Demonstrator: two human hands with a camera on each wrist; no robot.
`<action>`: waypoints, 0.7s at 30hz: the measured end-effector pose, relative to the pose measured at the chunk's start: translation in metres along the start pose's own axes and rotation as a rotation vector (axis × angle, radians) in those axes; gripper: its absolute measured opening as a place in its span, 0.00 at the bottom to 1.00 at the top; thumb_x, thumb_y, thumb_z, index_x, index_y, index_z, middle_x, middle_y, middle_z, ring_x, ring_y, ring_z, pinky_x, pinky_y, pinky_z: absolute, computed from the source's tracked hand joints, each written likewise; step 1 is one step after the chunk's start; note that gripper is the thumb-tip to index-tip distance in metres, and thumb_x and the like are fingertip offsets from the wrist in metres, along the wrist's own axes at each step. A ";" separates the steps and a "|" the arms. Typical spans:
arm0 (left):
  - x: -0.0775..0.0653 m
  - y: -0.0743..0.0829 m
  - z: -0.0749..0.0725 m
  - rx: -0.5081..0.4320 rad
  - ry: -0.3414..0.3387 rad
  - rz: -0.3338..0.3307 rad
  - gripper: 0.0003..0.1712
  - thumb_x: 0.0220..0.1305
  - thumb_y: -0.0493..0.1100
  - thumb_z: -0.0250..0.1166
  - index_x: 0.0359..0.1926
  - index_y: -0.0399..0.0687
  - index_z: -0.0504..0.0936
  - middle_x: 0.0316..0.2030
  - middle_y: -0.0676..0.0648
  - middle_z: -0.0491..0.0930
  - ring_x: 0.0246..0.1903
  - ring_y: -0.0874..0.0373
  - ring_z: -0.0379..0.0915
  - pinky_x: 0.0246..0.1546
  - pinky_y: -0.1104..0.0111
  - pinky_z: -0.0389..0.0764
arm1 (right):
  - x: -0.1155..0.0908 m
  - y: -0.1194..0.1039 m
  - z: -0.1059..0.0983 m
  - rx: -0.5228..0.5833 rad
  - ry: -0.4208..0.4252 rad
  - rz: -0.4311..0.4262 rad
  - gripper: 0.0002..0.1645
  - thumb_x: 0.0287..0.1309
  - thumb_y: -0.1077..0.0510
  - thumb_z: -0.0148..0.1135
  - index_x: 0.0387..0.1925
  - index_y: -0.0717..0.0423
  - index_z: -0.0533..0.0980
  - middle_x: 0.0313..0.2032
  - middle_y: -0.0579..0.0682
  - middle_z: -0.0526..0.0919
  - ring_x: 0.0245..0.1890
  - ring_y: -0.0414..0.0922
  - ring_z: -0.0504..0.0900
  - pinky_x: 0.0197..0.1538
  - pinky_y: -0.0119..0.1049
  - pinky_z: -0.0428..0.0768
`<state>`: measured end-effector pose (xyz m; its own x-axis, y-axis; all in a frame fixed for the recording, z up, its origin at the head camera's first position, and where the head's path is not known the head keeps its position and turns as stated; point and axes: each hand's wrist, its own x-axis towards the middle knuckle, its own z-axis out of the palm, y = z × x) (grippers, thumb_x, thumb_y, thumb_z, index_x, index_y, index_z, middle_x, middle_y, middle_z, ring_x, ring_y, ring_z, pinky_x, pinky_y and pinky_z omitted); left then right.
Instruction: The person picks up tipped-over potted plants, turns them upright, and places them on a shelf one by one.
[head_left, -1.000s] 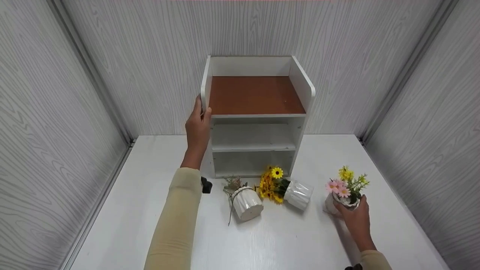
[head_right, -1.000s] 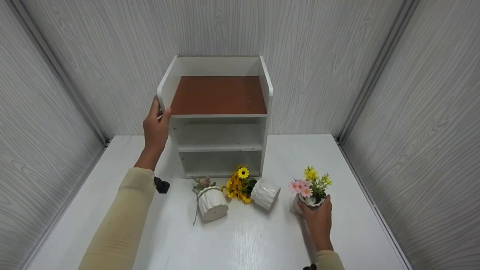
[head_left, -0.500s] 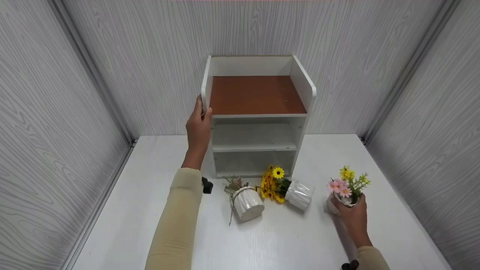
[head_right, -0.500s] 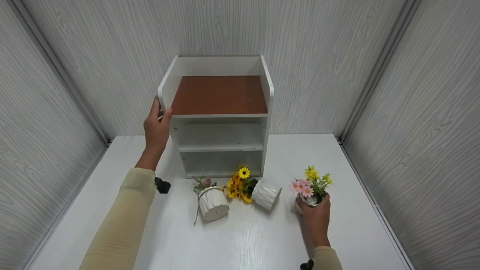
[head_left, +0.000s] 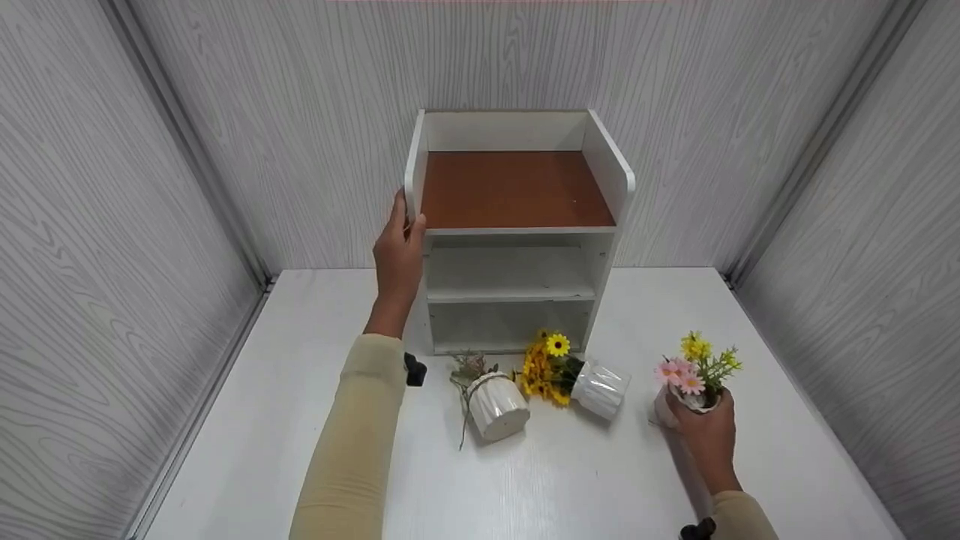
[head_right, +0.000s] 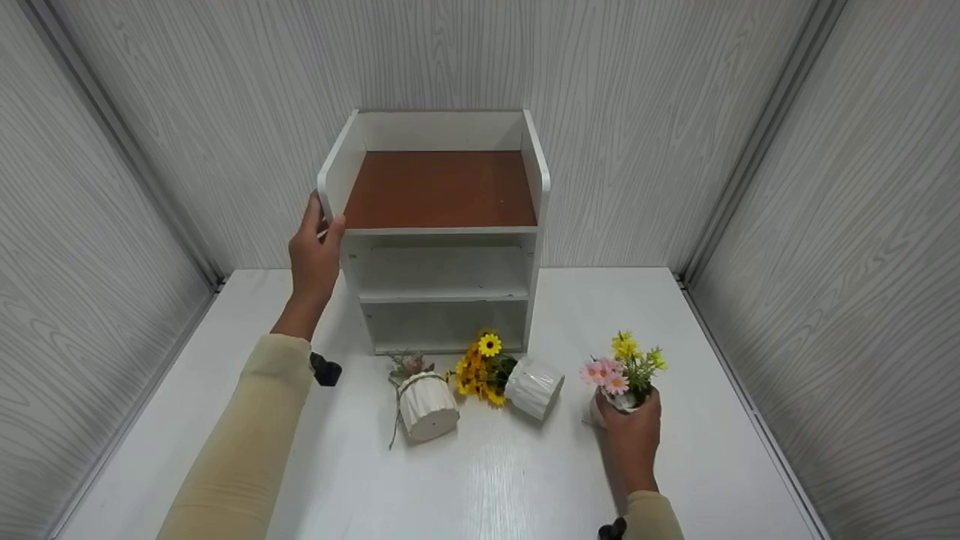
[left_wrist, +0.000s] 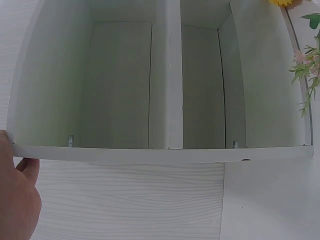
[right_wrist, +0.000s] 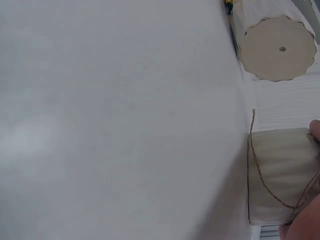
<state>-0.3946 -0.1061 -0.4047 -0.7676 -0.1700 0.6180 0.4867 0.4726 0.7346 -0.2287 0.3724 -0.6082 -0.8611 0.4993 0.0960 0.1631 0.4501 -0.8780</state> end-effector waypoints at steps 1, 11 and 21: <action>0.000 0.000 0.000 0.005 0.000 -0.003 0.34 0.79 0.53 0.52 0.80 0.54 0.55 0.74 0.50 0.65 0.68 0.58 0.68 0.63 0.62 0.76 | 0.000 0.000 0.000 -0.005 0.000 0.007 0.68 0.53 0.38 0.74 0.78 0.63 0.44 0.75 0.66 0.56 0.76 0.61 0.56 0.73 0.60 0.59; 0.000 0.002 0.001 -0.005 -0.008 0.002 0.35 0.79 0.53 0.52 0.80 0.52 0.55 0.74 0.50 0.65 0.69 0.58 0.68 0.63 0.60 0.75 | -0.002 -0.002 -0.004 0.002 0.042 0.017 0.67 0.51 0.37 0.75 0.77 0.62 0.49 0.74 0.64 0.61 0.74 0.60 0.61 0.71 0.60 0.63; -0.001 0.001 0.000 0.017 0.010 0.010 0.35 0.79 0.53 0.53 0.79 0.52 0.55 0.73 0.48 0.66 0.68 0.57 0.69 0.63 0.61 0.76 | -0.005 -0.023 -0.009 -0.014 0.042 0.010 0.69 0.49 0.34 0.76 0.78 0.61 0.48 0.74 0.64 0.60 0.74 0.60 0.61 0.71 0.61 0.63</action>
<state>-0.3934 -0.1051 -0.4044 -0.7587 -0.1739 0.6278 0.4868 0.4892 0.7237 -0.2240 0.3661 -0.5845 -0.8386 0.5341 0.1069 0.1786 0.4550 -0.8724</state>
